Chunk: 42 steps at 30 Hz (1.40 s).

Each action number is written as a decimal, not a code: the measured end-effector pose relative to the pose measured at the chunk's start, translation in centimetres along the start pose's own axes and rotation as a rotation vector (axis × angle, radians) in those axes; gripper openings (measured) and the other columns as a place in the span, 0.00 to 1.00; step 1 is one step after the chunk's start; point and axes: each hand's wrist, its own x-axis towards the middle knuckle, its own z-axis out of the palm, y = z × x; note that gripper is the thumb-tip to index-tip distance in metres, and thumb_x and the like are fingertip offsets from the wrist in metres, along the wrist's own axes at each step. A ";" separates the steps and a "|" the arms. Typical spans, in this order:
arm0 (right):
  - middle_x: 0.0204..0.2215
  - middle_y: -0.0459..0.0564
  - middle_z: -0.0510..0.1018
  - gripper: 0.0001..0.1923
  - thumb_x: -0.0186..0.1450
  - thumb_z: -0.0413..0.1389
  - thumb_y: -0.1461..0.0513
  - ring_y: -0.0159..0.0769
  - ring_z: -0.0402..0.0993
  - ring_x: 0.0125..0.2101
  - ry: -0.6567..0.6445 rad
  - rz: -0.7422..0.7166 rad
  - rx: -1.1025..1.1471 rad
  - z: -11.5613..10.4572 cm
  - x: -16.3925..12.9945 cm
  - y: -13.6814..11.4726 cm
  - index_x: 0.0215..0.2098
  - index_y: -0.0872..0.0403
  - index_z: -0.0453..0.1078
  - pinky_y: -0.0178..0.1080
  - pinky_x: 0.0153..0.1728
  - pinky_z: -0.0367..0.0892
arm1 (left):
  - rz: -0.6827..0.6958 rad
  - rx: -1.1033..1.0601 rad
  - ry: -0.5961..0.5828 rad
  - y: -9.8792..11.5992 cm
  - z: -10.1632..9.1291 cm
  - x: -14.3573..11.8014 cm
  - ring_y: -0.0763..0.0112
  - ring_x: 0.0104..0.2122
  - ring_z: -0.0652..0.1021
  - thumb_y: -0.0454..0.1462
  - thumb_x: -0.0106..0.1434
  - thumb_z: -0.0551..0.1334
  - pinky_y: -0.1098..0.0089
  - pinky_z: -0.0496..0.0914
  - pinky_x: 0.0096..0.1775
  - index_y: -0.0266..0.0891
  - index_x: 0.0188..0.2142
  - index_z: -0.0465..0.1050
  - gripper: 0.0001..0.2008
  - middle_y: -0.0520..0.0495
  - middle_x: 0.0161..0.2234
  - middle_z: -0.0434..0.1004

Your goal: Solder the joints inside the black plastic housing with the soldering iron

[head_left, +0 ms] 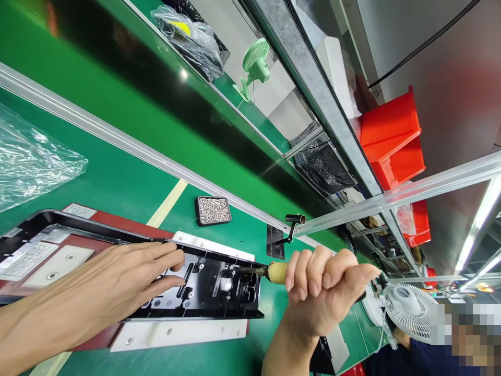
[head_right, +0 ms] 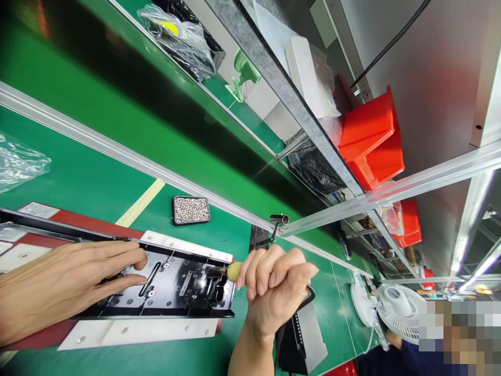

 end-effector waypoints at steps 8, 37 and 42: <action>0.17 0.35 0.52 0.35 0.95 0.45 0.45 0.25 0.44 0.11 -0.096 0.088 0.167 4.1 -1.1 -0.8 0.31 0.49 0.53 0.27 0.14 0.62 | -0.020 0.007 -0.061 0.3 -0.4 0.3 0.58 0.33 0.82 0.46 0.90 0.60 0.58 0.60 0.36 0.48 0.40 0.74 0.18 0.52 0.37 0.81; 0.17 0.34 0.51 0.37 0.95 0.48 0.43 0.23 0.44 0.13 -0.174 0.213 0.183 6.7 -1.5 -0.3 0.30 0.50 0.52 0.26 0.16 0.61 | 0.085 0.076 -0.010 1.8 -1.5 1.5 0.60 0.31 0.80 0.37 0.83 0.73 0.60 0.57 0.32 0.47 0.40 0.72 0.14 0.53 0.35 0.80; 0.18 0.34 0.52 0.37 0.95 0.50 0.43 0.23 0.44 0.13 -0.181 0.226 0.185 6.8 -1.7 0.0 0.30 0.50 0.52 0.26 0.16 0.60 | 0.091 0.089 -0.023 2.1 -1.9 1.7 0.61 0.29 0.78 0.36 0.82 0.74 0.61 0.59 0.32 0.47 0.40 0.72 0.15 0.54 0.34 0.79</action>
